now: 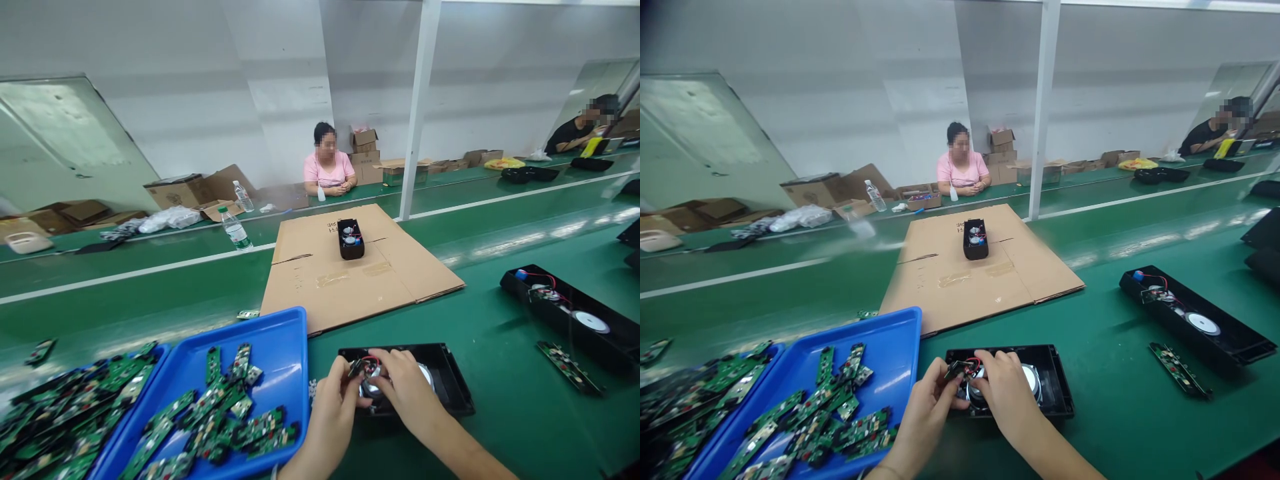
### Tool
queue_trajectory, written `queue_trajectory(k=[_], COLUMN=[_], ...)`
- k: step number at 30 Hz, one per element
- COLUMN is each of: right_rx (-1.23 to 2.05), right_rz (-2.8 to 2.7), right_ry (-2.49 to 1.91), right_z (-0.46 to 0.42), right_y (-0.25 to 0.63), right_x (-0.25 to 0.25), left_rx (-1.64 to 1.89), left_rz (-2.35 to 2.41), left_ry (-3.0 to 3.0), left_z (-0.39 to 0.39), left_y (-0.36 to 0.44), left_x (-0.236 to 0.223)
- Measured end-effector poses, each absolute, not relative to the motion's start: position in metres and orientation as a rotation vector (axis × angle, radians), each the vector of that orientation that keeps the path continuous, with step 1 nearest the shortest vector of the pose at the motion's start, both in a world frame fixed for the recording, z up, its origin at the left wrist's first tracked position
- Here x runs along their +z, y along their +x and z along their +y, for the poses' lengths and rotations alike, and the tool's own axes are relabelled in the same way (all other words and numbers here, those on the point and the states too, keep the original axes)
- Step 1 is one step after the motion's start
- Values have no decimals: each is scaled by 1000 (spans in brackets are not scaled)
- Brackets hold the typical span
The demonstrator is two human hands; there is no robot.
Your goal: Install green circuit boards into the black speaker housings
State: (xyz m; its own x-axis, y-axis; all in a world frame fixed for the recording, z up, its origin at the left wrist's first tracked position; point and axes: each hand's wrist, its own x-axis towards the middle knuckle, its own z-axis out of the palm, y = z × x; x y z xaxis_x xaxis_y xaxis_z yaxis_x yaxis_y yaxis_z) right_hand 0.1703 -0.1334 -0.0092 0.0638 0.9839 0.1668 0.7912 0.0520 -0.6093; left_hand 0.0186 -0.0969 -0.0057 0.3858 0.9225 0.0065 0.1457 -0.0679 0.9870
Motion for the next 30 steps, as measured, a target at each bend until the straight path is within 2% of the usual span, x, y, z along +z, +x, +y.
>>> queue_trajectory(k=[11,16,19,22,25,30], right_rx=[244,250,392,648,678,880], right_rz=[-1888,-1722,-1732,-2001,-2164,-1993], right_ry=[-1695,-1757,-1828,-1693,-1596,-1628], right_z=[-136,-137,-141,-147,-151,-151], right_y=[167,174,178,176,174,183], right_x=[-11,-6,2,10,12,13], left_rx=[840,796,779,733,733,715], left_rz=[1042,1116,1219,1243,1283,1268], left_ry=[1494,1759,2008,2111,2168,2110], left_z=[-102,-99,-97,-96,-96,-93], left_y=[21,14,10,8,8,7], left_x=[-4,1,2,2,4,10])
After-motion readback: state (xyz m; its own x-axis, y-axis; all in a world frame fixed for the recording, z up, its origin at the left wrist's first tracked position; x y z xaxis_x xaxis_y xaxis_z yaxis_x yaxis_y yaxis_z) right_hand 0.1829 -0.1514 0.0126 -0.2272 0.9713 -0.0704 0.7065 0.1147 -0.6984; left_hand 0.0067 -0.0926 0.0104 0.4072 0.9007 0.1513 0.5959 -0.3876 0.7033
